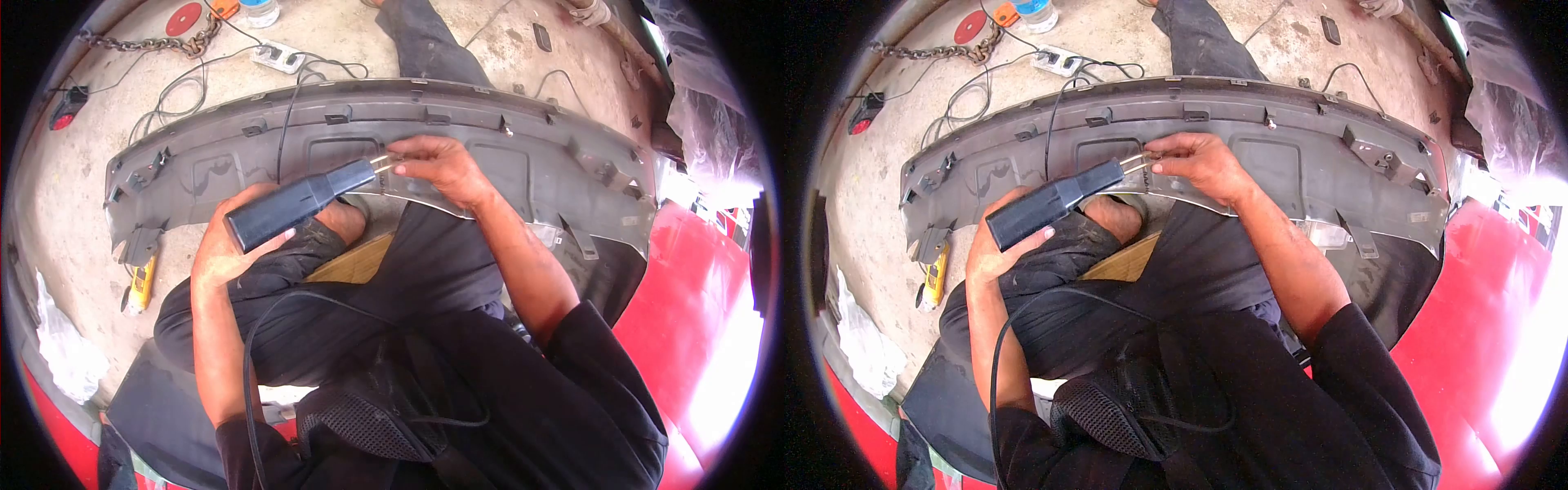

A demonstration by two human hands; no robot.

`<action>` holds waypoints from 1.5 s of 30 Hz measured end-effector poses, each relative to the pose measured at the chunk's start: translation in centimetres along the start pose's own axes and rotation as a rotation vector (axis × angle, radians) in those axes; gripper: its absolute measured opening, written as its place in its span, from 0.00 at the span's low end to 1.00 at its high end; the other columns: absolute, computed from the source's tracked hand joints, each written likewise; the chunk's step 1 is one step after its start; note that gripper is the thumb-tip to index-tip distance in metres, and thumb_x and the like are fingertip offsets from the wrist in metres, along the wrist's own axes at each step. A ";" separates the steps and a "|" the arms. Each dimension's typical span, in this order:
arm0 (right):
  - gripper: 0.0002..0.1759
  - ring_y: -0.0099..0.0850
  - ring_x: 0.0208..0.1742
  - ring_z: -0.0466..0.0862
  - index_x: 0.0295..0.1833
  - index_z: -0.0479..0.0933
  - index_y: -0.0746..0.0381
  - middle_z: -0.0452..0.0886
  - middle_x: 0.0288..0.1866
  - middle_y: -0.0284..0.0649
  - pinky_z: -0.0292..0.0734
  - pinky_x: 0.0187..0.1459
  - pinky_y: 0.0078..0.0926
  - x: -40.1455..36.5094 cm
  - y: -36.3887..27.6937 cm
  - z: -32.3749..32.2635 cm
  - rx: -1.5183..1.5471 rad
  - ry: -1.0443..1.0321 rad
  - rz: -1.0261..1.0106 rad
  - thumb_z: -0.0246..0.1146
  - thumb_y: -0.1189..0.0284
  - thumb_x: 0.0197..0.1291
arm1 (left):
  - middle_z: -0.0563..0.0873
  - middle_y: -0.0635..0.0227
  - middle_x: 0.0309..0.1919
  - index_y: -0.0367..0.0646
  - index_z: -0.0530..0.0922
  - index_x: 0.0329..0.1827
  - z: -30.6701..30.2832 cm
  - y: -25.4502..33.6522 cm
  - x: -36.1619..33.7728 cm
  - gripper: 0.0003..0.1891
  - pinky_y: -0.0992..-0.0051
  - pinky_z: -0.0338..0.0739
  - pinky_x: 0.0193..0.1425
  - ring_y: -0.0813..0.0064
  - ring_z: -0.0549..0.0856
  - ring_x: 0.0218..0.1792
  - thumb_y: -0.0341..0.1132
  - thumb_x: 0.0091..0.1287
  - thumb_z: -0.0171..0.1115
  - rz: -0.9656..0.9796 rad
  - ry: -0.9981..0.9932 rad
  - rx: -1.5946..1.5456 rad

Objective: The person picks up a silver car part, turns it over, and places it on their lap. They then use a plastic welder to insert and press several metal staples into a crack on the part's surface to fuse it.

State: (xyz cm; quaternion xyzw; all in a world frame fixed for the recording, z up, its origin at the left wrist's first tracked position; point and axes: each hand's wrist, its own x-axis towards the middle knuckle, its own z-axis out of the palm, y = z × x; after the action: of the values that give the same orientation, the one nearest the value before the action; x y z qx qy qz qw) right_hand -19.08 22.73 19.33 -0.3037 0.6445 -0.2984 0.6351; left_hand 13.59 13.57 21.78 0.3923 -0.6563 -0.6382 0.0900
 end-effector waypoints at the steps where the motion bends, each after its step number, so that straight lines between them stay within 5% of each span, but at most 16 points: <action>1: 0.22 0.25 0.51 0.82 0.58 0.80 0.69 0.86 0.50 0.39 0.74 0.56 0.23 0.0 0.0 0.0 0.018 -0.008 -0.004 0.72 0.76 0.57 | 0.87 0.58 0.42 0.35 0.80 0.52 0.0 -0.1 0.0 0.24 0.71 0.77 0.56 0.69 0.86 0.45 0.32 0.52 0.76 0.000 0.000 0.000; 45: 0.20 0.24 0.47 0.84 0.55 0.81 0.70 0.87 0.46 0.40 0.78 0.52 0.22 0.0 -0.1 0.2 0.024 -0.038 -0.013 0.72 0.79 0.57 | 0.86 0.62 0.42 0.36 0.81 0.52 -0.1 -0.1 0.1 0.23 0.72 0.76 0.56 0.73 0.84 0.46 0.34 0.53 0.77 -0.073 0.001 -0.031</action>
State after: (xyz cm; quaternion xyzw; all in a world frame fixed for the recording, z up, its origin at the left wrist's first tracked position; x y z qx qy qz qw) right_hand -18.88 22.69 19.43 -0.3056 0.6267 -0.3044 0.6490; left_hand 13.61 13.47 21.65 0.4148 -0.6317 -0.6508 0.0733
